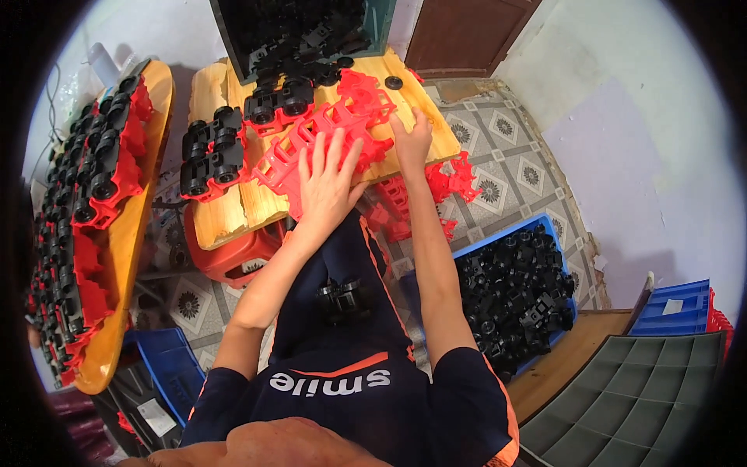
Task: The person assembles toy cars by hand, attaching red toy car bodies to black wheel bases, then organizes the completed toy cars on a table.
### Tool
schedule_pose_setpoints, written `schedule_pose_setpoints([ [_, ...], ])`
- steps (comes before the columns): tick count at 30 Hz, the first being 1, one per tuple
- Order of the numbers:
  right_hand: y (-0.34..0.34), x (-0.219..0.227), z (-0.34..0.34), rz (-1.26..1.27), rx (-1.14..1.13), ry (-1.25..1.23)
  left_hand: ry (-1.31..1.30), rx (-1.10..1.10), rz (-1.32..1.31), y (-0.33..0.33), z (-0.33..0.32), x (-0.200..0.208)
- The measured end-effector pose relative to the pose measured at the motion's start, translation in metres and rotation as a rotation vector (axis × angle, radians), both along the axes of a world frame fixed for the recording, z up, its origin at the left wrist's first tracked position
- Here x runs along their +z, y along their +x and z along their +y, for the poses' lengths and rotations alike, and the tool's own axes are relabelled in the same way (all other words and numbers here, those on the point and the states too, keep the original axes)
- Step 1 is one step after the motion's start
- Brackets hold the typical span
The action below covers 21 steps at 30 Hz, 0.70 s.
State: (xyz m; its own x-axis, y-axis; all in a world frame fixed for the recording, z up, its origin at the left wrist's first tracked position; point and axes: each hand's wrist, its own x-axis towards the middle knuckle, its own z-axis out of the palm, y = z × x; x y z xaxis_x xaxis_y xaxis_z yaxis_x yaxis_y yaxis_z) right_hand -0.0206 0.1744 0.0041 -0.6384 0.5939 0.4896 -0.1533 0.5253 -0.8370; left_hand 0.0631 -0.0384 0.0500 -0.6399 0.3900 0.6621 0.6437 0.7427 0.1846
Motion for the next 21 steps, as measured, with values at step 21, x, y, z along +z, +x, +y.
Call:
schedule_pose_setpoints([
  [21,-0.092,0.022,0.032,0.083,0.426,-0.567,-0.248,0.027,0.121,-0.054,0.013,-0.017],
])
